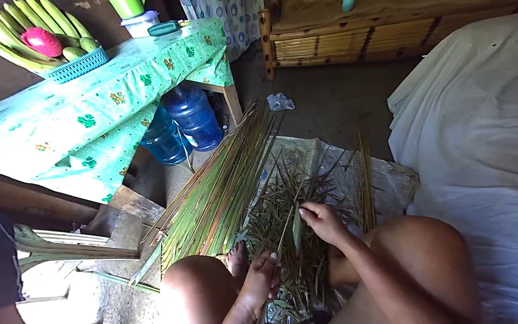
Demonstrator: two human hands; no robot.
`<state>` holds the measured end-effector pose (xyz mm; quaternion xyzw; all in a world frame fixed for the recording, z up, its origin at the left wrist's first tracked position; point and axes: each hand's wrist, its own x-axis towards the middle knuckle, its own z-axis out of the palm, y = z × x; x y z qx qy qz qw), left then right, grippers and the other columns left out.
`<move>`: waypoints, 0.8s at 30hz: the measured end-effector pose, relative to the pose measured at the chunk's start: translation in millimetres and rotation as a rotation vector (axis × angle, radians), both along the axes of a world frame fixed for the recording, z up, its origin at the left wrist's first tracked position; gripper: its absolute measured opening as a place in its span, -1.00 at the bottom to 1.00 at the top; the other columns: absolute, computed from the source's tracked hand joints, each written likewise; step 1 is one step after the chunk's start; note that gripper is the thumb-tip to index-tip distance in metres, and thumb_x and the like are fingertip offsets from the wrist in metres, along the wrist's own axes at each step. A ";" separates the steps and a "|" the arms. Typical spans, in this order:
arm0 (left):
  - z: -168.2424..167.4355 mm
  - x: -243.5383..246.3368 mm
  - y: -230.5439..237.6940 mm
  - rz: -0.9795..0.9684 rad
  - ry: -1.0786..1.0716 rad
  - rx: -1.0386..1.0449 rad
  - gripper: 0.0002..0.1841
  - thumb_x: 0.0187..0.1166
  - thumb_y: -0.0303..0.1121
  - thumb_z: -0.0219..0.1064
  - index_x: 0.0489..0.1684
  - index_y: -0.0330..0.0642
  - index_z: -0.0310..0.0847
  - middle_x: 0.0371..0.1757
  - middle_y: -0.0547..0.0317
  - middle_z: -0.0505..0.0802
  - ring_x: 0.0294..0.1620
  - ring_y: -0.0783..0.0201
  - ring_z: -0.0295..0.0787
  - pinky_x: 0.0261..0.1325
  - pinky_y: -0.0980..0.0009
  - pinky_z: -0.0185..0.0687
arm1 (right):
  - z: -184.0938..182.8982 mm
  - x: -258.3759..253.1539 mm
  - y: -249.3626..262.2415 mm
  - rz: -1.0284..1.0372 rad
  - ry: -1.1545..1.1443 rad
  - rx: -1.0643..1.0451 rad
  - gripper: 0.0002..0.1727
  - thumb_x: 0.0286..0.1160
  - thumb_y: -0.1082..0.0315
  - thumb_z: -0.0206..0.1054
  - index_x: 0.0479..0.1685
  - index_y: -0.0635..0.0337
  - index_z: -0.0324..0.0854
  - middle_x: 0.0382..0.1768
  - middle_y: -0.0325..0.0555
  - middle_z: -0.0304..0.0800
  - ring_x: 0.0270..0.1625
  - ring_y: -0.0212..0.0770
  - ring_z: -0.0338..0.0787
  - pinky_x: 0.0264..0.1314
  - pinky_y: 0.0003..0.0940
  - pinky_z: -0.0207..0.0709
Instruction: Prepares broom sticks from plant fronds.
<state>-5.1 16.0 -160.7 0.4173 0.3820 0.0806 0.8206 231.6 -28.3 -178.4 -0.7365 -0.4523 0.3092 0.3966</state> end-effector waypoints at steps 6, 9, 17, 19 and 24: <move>-0.3 2.2 -0.8 -0.036 -0.009 0.031 -0.68 0.91 -0.31 -0.24 -0.10 -0.16 0.44 -0.67 0.38 0.49 -0.80 0.57 0.35 -0.72 0.69 0.35 | 16.0 -38.4 -13.1 0.132 0.573 -0.109 -0.62 0.78 0.30 0.11 0.41 0.26 0.58 -0.56 -0.36 0.59 -0.64 -0.51 0.47 -0.58 -0.62 0.34; -3.7 -5.5 -4.6 -0.097 0.002 0.140 -0.72 0.87 -0.30 -0.18 -0.09 -0.13 0.46 -0.57 0.36 0.59 -0.69 0.51 0.51 -0.59 0.61 0.52 | 15.0 -33.1 -6.9 0.044 0.548 -0.050 -0.64 0.80 0.32 0.11 0.37 0.31 0.61 -0.57 -0.36 0.56 -0.64 -0.53 0.45 -0.59 -0.64 0.31; -3.1 -3.6 0.8 0.071 0.043 0.059 -0.73 0.91 -0.37 -0.17 -0.15 -0.15 0.43 -0.71 0.40 0.42 -0.82 0.57 0.26 -0.75 0.68 0.25 | 7.5 -45.8 -28.3 0.464 0.071 0.088 -0.64 0.71 0.21 0.17 -0.07 0.31 0.78 -0.40 -0.03 0.77 -0.37 -0.27 0.68 -0.22 -0.29 0.56; -2.1 -2.5 2.0 0.081 0.030 0.019 -0.71 0.91 -0.36 -0.19 -0.16 -0.14 0.44 -0.72 0.42 0.40 -0.83 0.58 0.22 -0.76 0.68 0.22 | 2.1 -50.8 -29.3 0.484 -0.074 0.156 -0.65 0.70 0.18 0.18 -0.15 0.26 0.78 -0.40 0.00 0.79 -0.33 -0.18 0.75 -0.21 -0.21 0.61; 0.5 -1.7 -2.4 0.073 0.013 -0.059 -0.71 0.92 -0.35 -0.21 -0.19 -0.13 0.40 -0.73 0.44 0.35 -0.85 0.60 0.15 -0.79 0.71 0.13 | -0.8 -31.2 -15.6 0.208 -0.246 0.043 -0.60 0.73 0.15 0.14 -0.06 0.29 0.78 -0.25 0.10 0.84 -0.15 0.04 0.84 -0.01 0.07 0.65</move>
